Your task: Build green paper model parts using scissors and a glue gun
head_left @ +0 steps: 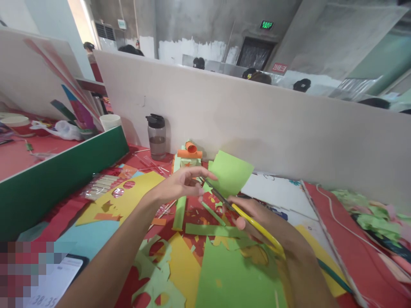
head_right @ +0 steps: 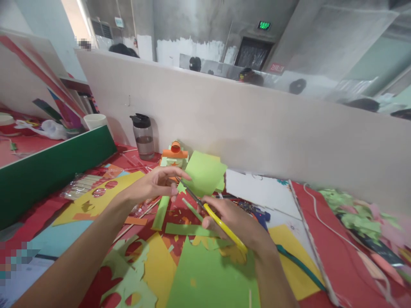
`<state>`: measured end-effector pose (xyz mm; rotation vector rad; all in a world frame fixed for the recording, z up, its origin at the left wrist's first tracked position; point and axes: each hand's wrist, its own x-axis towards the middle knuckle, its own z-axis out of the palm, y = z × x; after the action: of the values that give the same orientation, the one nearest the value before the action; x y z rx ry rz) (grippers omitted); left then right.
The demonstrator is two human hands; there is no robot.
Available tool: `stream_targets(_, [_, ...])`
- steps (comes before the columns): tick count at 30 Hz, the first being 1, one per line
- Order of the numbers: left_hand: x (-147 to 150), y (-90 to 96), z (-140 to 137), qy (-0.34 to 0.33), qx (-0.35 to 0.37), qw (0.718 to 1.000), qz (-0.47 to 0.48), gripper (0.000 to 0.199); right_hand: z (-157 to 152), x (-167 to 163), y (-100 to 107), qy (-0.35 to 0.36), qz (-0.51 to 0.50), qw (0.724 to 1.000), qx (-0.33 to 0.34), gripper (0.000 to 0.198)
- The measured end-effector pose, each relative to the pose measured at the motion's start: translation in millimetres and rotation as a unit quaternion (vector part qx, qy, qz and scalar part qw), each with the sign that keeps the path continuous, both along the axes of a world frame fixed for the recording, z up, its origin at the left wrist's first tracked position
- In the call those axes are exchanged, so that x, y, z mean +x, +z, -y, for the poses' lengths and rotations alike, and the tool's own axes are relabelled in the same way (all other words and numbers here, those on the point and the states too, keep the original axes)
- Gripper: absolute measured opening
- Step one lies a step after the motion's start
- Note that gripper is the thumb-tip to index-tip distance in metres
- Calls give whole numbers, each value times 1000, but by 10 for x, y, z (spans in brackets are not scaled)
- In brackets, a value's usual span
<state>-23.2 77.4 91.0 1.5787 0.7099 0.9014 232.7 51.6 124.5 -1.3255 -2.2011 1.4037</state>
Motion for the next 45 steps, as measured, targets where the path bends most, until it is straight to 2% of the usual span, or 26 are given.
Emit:
stream_targets(5, [26,19,-2,7,14,999,-31,35,13,-3,52,9,46,999,26,24])
stream_targets(12, [54,36,5,17,72,993,-87,27,18,-7,69,31,65,996,44,31])
stream_targets(17, [62,11,-4,7,72,995,-64,28,14,-2,83,36,57,996,66,32])
stream_targets(22, [50,-6,-24,6,52,998,-34,28,20,-10,98,32,58,996,57,29])
stream_targets(27, [43,-2,-19,7,56,997,-52,29,6,1,73,25,58,997,33,27])
stream_targets(35, [43,15,-13,15,73,994,-80,30,-2,0,51,23,68,996,46,19])
stream_targets(42, [17,25,-12,1,63,994,-88,31,-8,-16,75,11,60,998,-1,14])
stream_targets(45, [14,5,-23,1,69,994,-83,32,-17,0,55,13,61,998,-1,13])
